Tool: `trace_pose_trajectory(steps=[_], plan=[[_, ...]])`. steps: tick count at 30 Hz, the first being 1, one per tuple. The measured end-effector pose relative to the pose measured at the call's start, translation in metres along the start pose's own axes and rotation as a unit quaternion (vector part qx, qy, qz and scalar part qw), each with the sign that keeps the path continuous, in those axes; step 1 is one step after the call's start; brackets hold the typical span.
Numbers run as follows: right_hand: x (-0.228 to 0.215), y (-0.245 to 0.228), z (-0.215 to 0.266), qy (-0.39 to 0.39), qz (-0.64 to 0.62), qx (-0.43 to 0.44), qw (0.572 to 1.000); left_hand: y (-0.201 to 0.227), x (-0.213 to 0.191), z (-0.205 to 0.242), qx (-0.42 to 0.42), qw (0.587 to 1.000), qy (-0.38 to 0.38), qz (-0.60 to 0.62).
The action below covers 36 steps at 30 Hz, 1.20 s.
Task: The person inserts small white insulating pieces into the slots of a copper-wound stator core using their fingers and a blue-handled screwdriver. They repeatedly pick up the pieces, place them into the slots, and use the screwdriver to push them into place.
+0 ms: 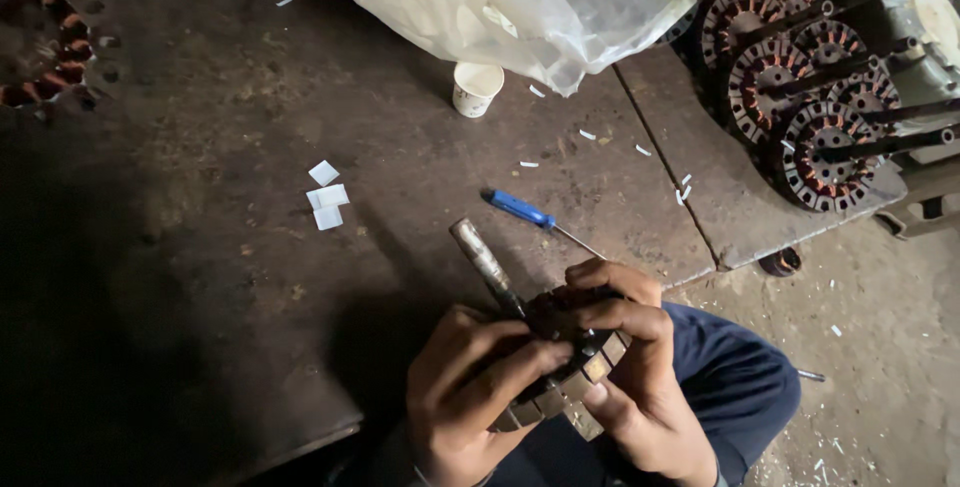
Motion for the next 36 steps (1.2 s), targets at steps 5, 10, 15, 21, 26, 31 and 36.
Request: trace_pose_trajectory(steps=[5, 10, 15, 21, 26, 31, 36], plan=[[0.010, 0.000, -0.002, 0.077, -0.085, 0.049, 0.992, -0.003, 0.003, 0.002, -0.017, 1.000, 0.000, -0.014], [0.012, -0.001, -0.010, 0.073, -0.030, 0.008, 0.997, -0.009, -0.002, 0.005, -0.014, 1.000, 0.018, 0.019], [0.022, -0.002, -0.006, 0.166, 0.042, -0.097, 0.981, -0.007, 0.001, 0.009, -0.034, 0.996, 0.067, 0.047], [0.028, -0.010, -0.002, 0.170, 0.278, -0.202, 0.924, -0.013, 0.011, 0.019, -0.035, 0.992, 0.095, 0.080], [0.023, -0.002, -0.004, 0.156, 0.256, -0.250, 0.921, -0.013, 0.015, 0.029, 0.052, 0.989, 0.140, -0.015], [0.023, 0.000, 0.000, 0.192, 0.255, -0.231, 0.919, -0.009, 0.009, 0.027, 0.053, 0.985, 0.161, -0.033], [0.015, 0.005, 0.000, 0.174, 0.188, -0.208, 0.944, 0.000, 0.003, 0.024, 0.021, 0.984, 0.143, -0.101]])
Point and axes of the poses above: each hand's wrist, its own z-axis away from the middle knuckle, its own x-axis out of the palm, y = z × x, the point moved 4 cm from there along -z, towards the middle knuckle, and after that the axes turned 10 degrees about -z, right-handed, at the moved point
